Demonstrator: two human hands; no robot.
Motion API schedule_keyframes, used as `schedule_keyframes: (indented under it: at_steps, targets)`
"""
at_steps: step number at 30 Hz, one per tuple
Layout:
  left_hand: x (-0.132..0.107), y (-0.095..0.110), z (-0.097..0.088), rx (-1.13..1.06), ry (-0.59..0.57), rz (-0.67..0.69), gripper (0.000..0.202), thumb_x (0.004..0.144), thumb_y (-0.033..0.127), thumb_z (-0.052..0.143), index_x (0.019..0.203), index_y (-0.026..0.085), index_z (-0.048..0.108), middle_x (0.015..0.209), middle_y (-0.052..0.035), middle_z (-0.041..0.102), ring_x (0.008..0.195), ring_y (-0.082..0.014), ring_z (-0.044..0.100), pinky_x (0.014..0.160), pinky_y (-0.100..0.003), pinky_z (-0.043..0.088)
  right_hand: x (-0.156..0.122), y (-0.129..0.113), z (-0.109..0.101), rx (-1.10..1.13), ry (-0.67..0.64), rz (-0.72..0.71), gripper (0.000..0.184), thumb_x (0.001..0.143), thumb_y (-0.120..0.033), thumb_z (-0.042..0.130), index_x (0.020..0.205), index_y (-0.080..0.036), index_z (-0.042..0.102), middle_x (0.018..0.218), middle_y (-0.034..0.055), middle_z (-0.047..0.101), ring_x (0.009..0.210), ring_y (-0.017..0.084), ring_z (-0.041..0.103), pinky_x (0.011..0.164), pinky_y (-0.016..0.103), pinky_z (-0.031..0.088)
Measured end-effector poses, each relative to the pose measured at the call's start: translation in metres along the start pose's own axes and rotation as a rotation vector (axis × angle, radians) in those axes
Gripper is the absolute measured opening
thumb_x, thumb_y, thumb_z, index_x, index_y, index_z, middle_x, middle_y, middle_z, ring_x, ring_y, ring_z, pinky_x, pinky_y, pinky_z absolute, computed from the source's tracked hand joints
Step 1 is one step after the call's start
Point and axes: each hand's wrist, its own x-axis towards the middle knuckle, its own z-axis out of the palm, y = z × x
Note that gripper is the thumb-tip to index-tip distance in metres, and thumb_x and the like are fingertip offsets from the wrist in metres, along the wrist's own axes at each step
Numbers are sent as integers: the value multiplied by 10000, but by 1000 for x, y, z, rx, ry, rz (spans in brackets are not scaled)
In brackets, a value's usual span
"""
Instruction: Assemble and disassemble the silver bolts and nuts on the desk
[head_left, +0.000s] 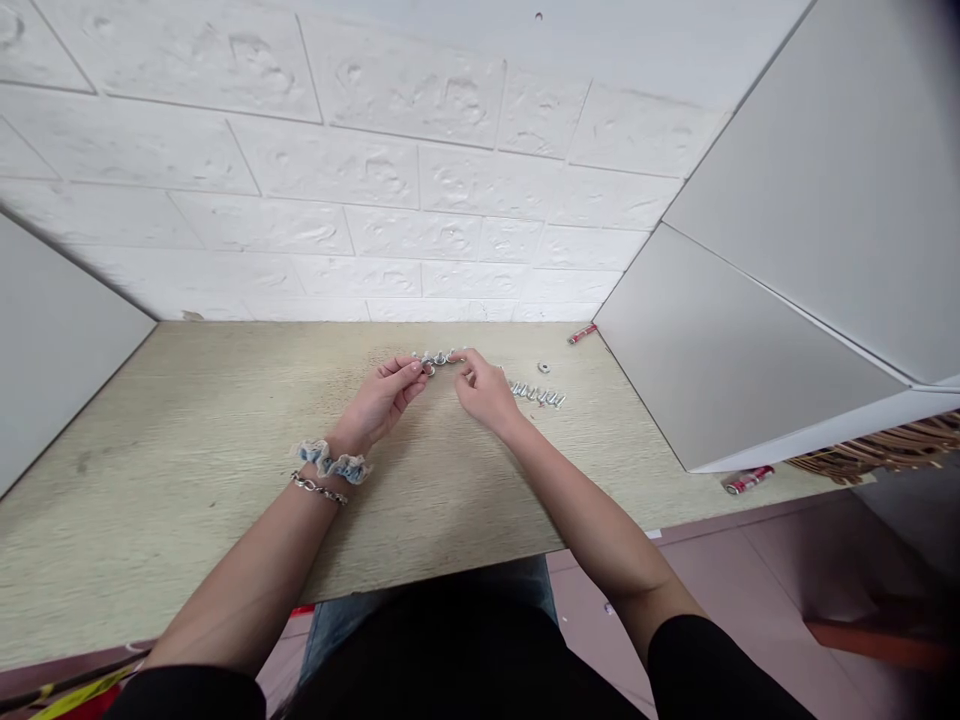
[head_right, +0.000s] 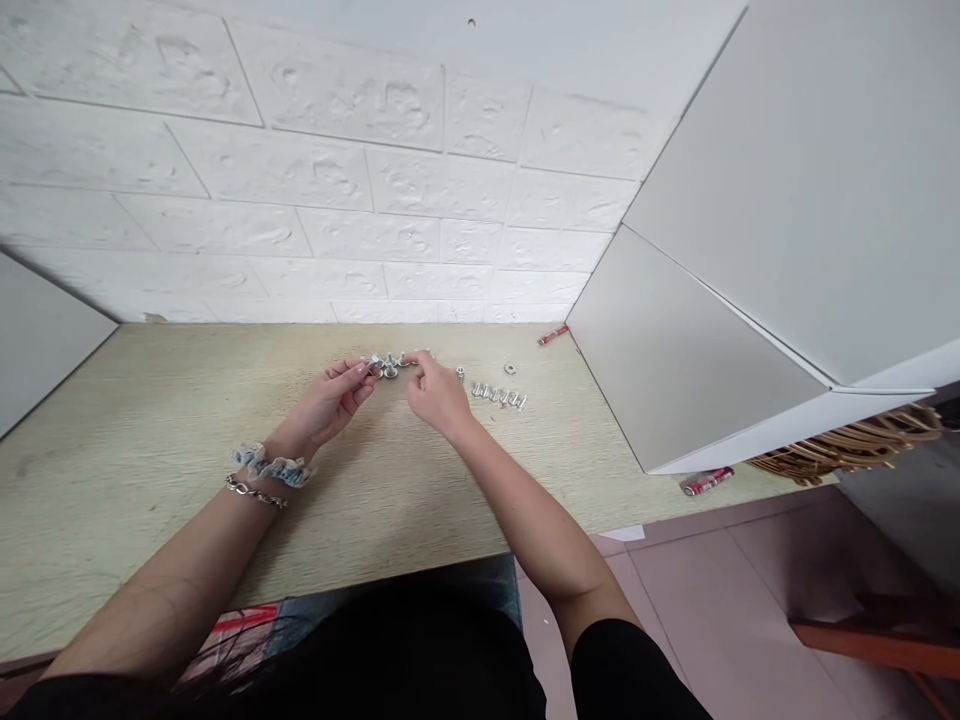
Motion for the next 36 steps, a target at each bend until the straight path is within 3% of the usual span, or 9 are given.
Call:
schedule_keyframes:
  at_steps: [3,6,9,12,16,25,30,34,36]
  targets:
    - [-2,0,2,76,-37,-7,167,618,201,758,725,132,649,752,-9,662,629,-44,578,633,-125,485,-1,-1,0,54,41,-2,133,813,-292,425,836,-214,530,622,-53,505,527,98,437,555,221,325]
    - [-5,-3,7,196,-89,-10,206,594,240,772,721,147,639,724,15,640,642,-53,565,668,-169,470,-2,-2,0,67,5,1,428,852,-497,349,568,-187,427,520,-35,416,522,102,408,536,230,293]
    - [-8,-5,10,362,-152,14,230,599,285,763,736,153,634,675,27,611,659,-74,549,690,-216,445,-2,-1,2,97,-102,50,574,830,-630,270,470,-186,330,453,-30,332,480,97,360,505,239,256]
    - [-8,-5,10,490,-200,31,229,628,308,736,752,147,630,689,16,610,680,-88,538,694,-234,423,-1,-1,4,115,-159,66,589,818,-647,277,469,-180,356,453,-28,352,487,97,377,496,238,245]
    - [-6,-5,10,517,-168,25,248,626,323,730,756,141,623,694,12,599,670,-89,533,683,-240,421,0,-3,0,89,-167,-15,471,861,-522,316,601,-168,487,576,-18,491,594,109,451,557,226,299]
    - [-5,-5,6,245,-77,-127,219,667,290,720,768,135,604,694,11,592,523,-35,515,481,-138,424,3,-3,-8,203,-257,-104,140,823,-306,444,859,-187,507,780,-13,548,729,115,493,685,255,390]
    - [-4,-4,5,122,-101,-157,127,723,213,679,769,127,598,681,13,608,495,-21,518,470,-111,444,4,-1,-5,425,-283,-57,236,719,-197,491,952,-219,456,910,-16,537,666,83,511,618,232,417]
    - [-3,-5,5,107,-92,-154,109,715,176,683,787,127,617,732,-1,636,540,-27,553,530,-115,477,4,-2,-5,476,-211,67,182,778,-341,468,911,-217,469,838,-21,570,617,85,529,547,213,407]
    - [-3,-6,4,115,-91,-146,146,681,180,713,790,132,629,754,-8,645,578,-36,566,572,-126,487,4,-2,-4,408,-215,94,364,844,-483,351,700,-182,497,630,-18,544,556,87,505,542,215,393]
